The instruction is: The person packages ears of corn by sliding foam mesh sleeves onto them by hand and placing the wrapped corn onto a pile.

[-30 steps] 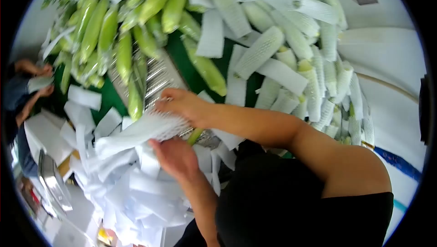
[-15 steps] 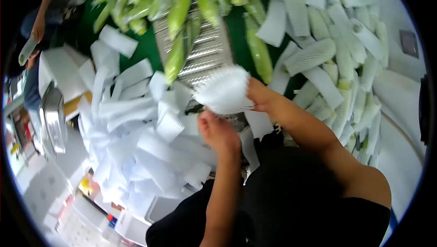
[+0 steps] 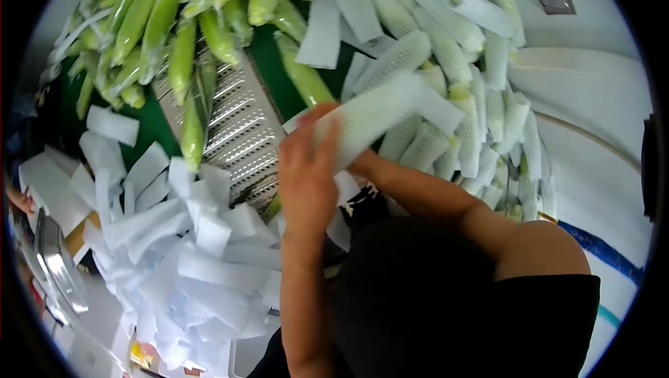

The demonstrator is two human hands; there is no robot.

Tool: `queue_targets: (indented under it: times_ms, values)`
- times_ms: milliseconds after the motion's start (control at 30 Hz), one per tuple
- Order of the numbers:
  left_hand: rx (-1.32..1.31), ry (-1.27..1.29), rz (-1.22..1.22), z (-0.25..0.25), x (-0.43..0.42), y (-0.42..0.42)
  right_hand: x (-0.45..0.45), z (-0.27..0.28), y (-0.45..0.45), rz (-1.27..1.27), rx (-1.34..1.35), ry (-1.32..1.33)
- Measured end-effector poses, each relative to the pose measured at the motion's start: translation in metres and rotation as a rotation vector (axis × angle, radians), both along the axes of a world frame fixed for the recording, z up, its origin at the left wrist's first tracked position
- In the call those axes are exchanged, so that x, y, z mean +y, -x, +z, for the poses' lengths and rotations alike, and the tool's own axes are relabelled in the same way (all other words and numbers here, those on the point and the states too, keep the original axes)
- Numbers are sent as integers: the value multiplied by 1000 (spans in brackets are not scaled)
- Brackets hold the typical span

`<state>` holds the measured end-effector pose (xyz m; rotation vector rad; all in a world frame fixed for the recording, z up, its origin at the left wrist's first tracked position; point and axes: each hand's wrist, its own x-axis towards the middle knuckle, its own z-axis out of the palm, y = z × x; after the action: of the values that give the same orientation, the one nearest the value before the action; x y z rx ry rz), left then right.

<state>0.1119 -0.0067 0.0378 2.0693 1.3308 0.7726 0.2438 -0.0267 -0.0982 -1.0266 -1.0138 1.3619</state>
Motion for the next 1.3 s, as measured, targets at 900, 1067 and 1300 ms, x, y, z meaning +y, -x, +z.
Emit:
queue_targets:
  times_ms: [900,1067,1300]
  values:
    - [-1081,803,738,-43,-4,-3,41,89,0,259,-410,43]
    - [-843,374,435,-53,3,-5,41,90,13,-9,-539,-46]
    - [-1100,451,734,-72,9,-28,47,72,22,-158,-392,-210]
